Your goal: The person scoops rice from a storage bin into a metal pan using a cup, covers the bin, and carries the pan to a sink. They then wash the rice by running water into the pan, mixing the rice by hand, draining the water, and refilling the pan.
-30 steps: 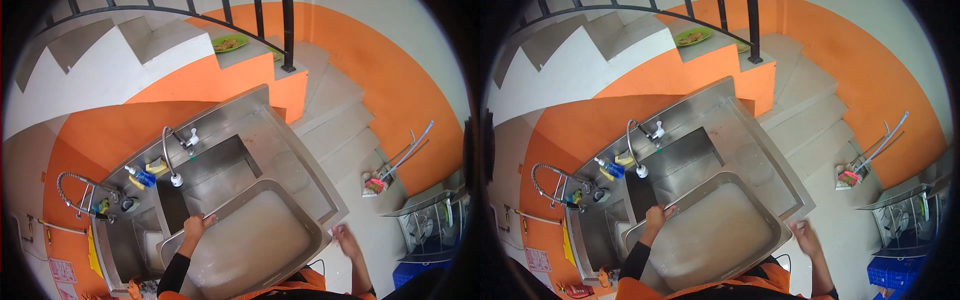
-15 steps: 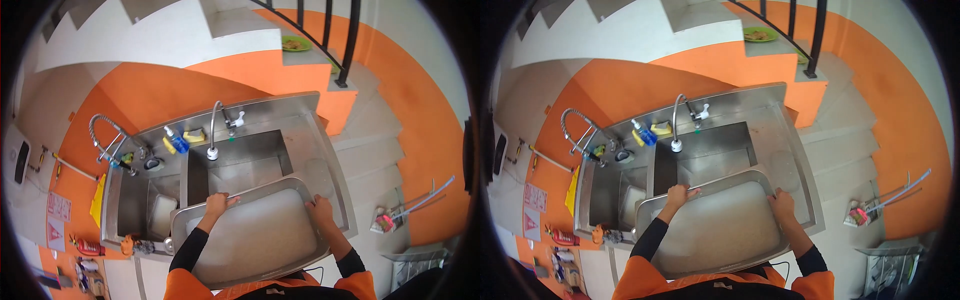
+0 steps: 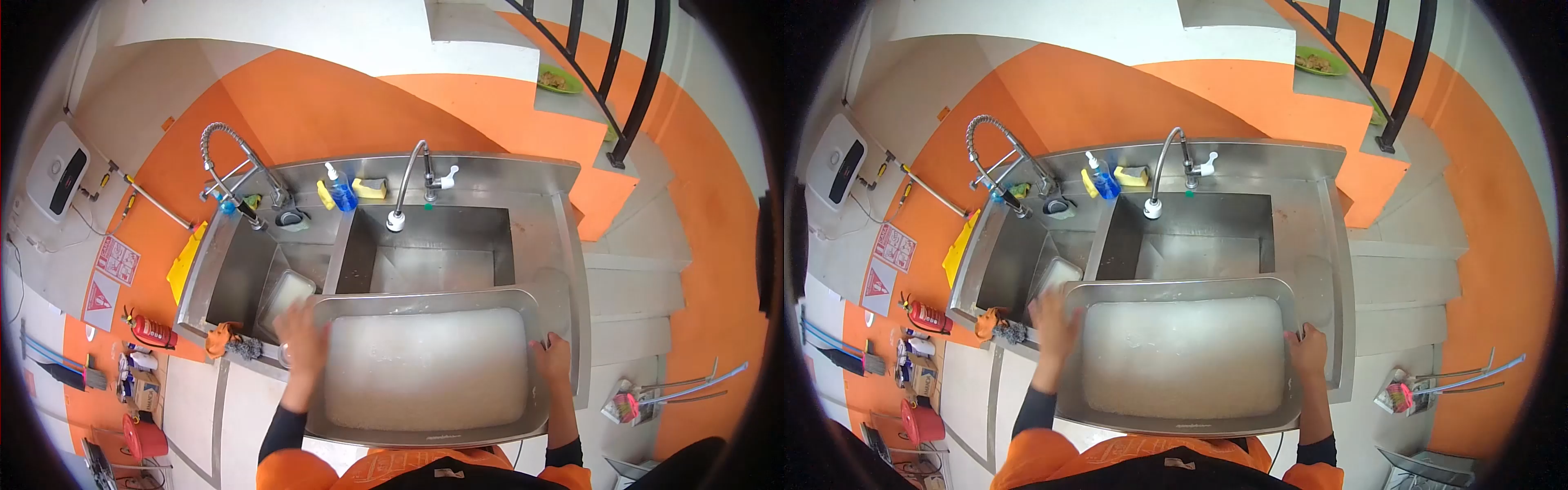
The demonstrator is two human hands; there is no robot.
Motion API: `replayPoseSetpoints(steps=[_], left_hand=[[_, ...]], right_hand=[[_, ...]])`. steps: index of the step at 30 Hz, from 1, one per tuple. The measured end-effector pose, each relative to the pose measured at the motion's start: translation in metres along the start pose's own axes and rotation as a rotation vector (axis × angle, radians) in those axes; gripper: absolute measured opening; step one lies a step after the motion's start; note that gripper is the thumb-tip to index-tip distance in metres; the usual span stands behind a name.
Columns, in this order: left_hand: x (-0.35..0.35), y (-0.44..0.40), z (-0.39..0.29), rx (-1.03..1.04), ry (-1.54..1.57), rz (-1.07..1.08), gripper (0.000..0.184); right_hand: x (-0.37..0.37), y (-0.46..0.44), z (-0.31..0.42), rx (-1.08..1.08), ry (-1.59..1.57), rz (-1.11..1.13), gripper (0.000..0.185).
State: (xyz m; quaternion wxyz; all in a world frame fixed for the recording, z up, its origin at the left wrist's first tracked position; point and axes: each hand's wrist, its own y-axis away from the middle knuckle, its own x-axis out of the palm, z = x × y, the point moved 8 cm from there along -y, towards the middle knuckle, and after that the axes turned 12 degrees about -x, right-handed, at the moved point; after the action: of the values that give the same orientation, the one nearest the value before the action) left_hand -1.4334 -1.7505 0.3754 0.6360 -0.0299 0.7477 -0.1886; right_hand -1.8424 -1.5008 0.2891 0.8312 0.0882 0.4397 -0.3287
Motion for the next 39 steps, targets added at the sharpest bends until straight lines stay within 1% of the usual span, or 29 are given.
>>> replayPoseSetpoints(steps=[1,2,3,5,8,9,14,17,20,23,24,27,28,30,32,35,39], left_hand=[[-0.011,0.018,0.038,-0.163,-0.028,-0.015,0.052],[-0.002,0.043,0.081,-0.382,0.049,0.213,0.054],[0.034,0.080,0.137,-0.473,0.109,0.320,0.050],[0.048,0.137,0.151,-0.663,0.257,0.677,0.046],[-0.007,0.149,0.109,-0.743,0.292,0.077,0.044],[-0.006,0.148,0.110,-0.749,0.310,0.068,0.044],[0.010,0.127,0.107,-0.721,0.395,0.062,0.047],[0.015,0.114,0.081,-0.660,0.541,0.054,0.048],[0.037,0.108,0.062,-0.648,0.662,0.103,0.050],[0.053,0.096,0.028,-0.589,0.743,0.195,0.051],[0.055,0.092,0.011,-0.557,0.821,0.176,0.050],[0.066,0.081,-0.032,-0.516,0.788,0.321,0.049],[0.068,0.078,-0.050,-0.462,0.823,0.353,0.050],[0.085,0.075,-0.074,-0.405,0.813,0.390,0.051],[0.104,0.076,-0.098,-0.357,0.793,0.423,0.050],[0.107,0.076,-0.147,-0.248,0.874,0.418,0.049],[0.122,0.076,-0.200,-0.204,0.766,0.527,0.048]], right_hand=[[-0.002,0.001,0.002,0.005,0.010,-0.002,0.035],[-0.004,0.001,0.004,0.011,0.020,-0.006,0.034],[-0.006,0.001,0.006,0.018,0.031,-0.013,0.033],[-0.008,0.002,0.007,0.009,-0.007,-0.025,0.033],[-0.007,0.007,-0.003,0.054,-0.089,-0.027,0.033],[-0.006,0.010,-0.008,0.083,-0.122,-0.029,0.032],[-0.014,0.036,-0.041,0.169,-0.278,-0.084,0.029],[-0.029,0.056,-0.068,0.224,-0.332,-0.128,0.027],[-0.049,0.084,-0.093,0.287,-0.438,-0.213,0.025],[-0.077,0.111,-0.112,0.352,-0.507,-0.282,0.022],[-0.087,0.122,-0.117,0.375,-0.521,-0.299,0.021],[-0.120,0.153,-0.133,0.383,-0.432,-0.403,0.020],[-0.128,0.165,-0.141,0.389,-0.444,-0.429,0.020],[-0.144,0.189,-0.155,0.398,-0.463,-0.479,0.020],[-0.162,0.215,-0.162,0.454,-0.428,-0.527,0.019],[-0.192,0.242,-0.161,0.479,-0.369,-0.582,0.019],[-0.216,0.277,-0.163,0.473,-0.336,-0.708,0.017]])
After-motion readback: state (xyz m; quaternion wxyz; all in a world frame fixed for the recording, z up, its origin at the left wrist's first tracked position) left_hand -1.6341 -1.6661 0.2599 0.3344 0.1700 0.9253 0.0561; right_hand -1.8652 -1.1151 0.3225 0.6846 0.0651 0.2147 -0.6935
